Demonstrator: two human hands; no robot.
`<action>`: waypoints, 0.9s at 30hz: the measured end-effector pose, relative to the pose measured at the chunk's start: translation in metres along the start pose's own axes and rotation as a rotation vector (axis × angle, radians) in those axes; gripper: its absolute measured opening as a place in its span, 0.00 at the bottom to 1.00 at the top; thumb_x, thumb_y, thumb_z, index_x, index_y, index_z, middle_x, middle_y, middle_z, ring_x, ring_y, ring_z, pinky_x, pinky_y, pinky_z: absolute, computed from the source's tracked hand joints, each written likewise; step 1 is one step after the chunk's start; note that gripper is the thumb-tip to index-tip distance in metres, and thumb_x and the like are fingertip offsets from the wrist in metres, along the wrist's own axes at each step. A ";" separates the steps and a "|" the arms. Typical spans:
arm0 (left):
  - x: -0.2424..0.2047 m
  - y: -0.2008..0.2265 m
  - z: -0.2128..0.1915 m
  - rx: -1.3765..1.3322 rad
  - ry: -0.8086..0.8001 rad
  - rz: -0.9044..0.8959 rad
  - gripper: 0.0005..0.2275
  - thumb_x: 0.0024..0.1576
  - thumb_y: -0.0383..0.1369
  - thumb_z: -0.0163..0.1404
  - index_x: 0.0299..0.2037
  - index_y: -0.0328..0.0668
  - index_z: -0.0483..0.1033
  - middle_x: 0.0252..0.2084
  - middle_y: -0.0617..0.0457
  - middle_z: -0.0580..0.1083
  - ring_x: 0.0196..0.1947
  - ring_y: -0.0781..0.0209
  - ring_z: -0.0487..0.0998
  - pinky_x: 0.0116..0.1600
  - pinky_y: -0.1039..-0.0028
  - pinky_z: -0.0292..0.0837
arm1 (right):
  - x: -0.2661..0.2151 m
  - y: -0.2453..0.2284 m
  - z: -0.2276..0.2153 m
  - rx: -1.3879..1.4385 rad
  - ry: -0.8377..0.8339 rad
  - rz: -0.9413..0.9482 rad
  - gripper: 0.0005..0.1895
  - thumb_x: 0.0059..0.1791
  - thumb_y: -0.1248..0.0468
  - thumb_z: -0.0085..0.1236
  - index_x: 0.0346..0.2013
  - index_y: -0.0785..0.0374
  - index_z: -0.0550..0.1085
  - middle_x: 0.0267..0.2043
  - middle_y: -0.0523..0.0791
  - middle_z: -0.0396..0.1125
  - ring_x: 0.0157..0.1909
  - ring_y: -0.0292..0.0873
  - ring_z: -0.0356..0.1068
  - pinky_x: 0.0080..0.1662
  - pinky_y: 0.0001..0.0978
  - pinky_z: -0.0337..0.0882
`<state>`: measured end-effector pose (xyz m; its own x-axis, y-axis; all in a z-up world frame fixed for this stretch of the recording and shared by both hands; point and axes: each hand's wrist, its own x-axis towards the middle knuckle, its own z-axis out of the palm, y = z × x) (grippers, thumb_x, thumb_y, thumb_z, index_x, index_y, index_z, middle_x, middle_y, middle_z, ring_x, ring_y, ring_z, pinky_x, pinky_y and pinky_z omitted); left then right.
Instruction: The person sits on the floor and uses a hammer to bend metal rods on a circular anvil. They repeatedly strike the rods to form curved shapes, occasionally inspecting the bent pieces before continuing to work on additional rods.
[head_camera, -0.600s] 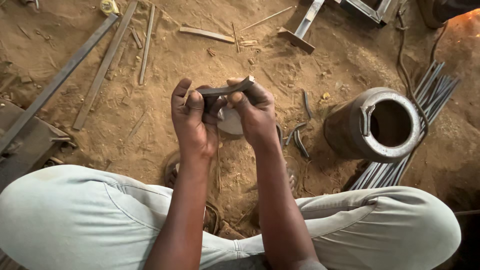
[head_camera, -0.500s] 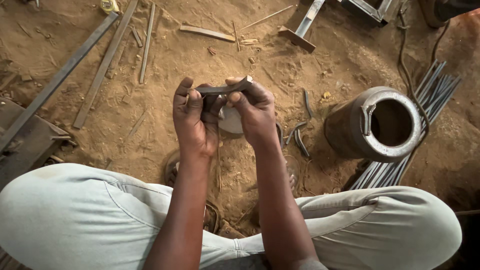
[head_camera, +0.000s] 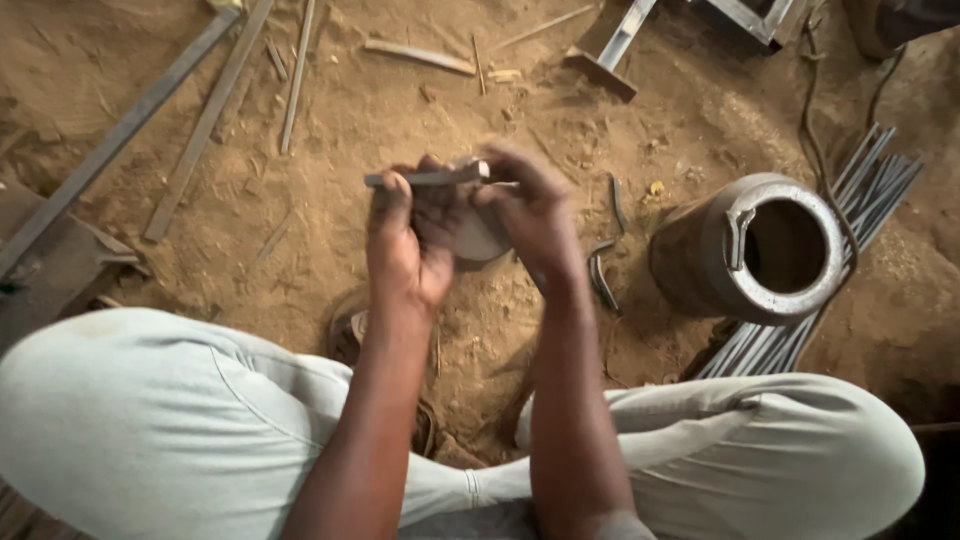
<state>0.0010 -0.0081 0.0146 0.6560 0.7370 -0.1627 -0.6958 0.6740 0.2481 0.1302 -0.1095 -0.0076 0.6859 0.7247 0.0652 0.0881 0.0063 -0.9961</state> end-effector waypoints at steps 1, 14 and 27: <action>0.001 0.001 -0.004 0.177 0.048 0.109 0.07 0.62 0.32 0.53 0.45 0.38 0.73 0.42 0.45 0.80 0.41 0.52 0.83 0.49 0.60 0.81 | 0.006 0.013 -0.019 -0.042 0.064 0.073 0.25 0.49 0.73 0.56 0.62 0.63 0.71 0.54 0.47 0.73 0.52 0.42 0.75 0.56 0.35 0.78; 0.046 -0.025 -0.104 1.348 0.300 0.511 0.09 0.62 0.28 0.59 0.39 0.32 0.71 0.34 0.51 0.77 0.32 0.62 0.75 0.39 0.71 0.73 | -0.037 0.170 -0.018 -0.391 0.183 0.640 0.27 0.45 0.52 0.68 0.48 0.65 0.69 0.37 0.49 0.73 0.32 0.43 0.74 0.33 0.36 0.73; 0.090 -0.104 -0.220 0.842 0.675 0.242 0.11 0.57 0.31 0.63 0.37 0.33 0.73 0.35 0.52 0.76 0.32 0.64 0.74 0.33 0.68 0.74 | -0.032 0.110 -0.017 0.318 0.273 0.690 0.18 0.57 0.48 0.50 0.46 0.59 0.66 0.26 0.42 0.63 0.21 0.35 0.62 0.22 0.29 0.65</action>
<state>0.0681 -0.0010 -0.2363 0.0565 0.8931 -0.4464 -0.1940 0.4484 0.8725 0.1304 -0.1434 -0.1180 0.6668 0.4434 -0.5990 -0.6010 -0.1555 -0.7840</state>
